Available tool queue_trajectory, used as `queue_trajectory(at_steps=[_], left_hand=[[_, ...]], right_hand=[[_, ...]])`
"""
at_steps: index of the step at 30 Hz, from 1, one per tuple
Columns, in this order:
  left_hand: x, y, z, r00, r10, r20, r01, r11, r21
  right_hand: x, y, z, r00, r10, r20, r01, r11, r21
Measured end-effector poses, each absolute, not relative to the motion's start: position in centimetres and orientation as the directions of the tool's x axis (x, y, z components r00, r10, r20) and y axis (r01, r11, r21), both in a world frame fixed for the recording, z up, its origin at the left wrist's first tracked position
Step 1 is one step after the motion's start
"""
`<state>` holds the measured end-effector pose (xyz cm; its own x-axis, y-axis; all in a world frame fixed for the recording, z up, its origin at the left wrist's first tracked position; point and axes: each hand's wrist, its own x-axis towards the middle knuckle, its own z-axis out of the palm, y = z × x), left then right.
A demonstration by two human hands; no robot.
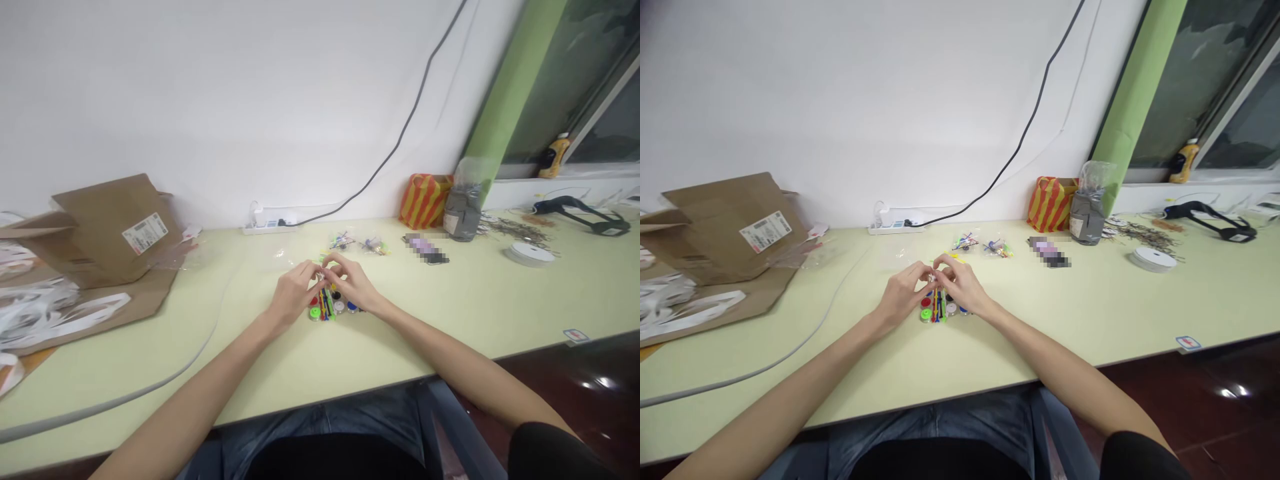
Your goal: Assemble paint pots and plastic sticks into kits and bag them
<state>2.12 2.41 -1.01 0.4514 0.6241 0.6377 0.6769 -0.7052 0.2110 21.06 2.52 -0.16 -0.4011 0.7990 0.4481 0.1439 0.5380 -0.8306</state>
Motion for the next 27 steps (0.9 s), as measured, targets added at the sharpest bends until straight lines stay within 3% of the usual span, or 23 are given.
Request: queue_trajectory(at_steps=[6, 11, 22, 27], left_hand=[[2.0, 2.5, -0.8, 0.433, 0.634, 0.641, 0.605, -0.732, 0.315], [2.0, 2.5, -0.6, 0.509, 0.631, 0.586, 0.579, -0.754, 0.309], [2.0, 2.4, 0.0, 0.627, 0.607, 0.487, 0.588, -0.78, 0.216], [2.5, 2.3, -0.3, 0.655, 0.578, 0.487, 0.612, -0.784, 0.108]], right_hand=[[21.0, 3.0, -0.4, -0.429, 0.799, 0.422, 0.073, 0.497, -0.865], [21.2, 3.1, -0.2, -0.441, 0.767, 0.465, 0.16, 0.577, -0.801], [22.6, 3.2, 0.9, -0.612, 0.714, 0.34, 0.135, 0.518, -0.845], [23.5, 3.1, 1.9, -0.727, 0.642, 0.244, -0.005, 0.35, -0.937]])
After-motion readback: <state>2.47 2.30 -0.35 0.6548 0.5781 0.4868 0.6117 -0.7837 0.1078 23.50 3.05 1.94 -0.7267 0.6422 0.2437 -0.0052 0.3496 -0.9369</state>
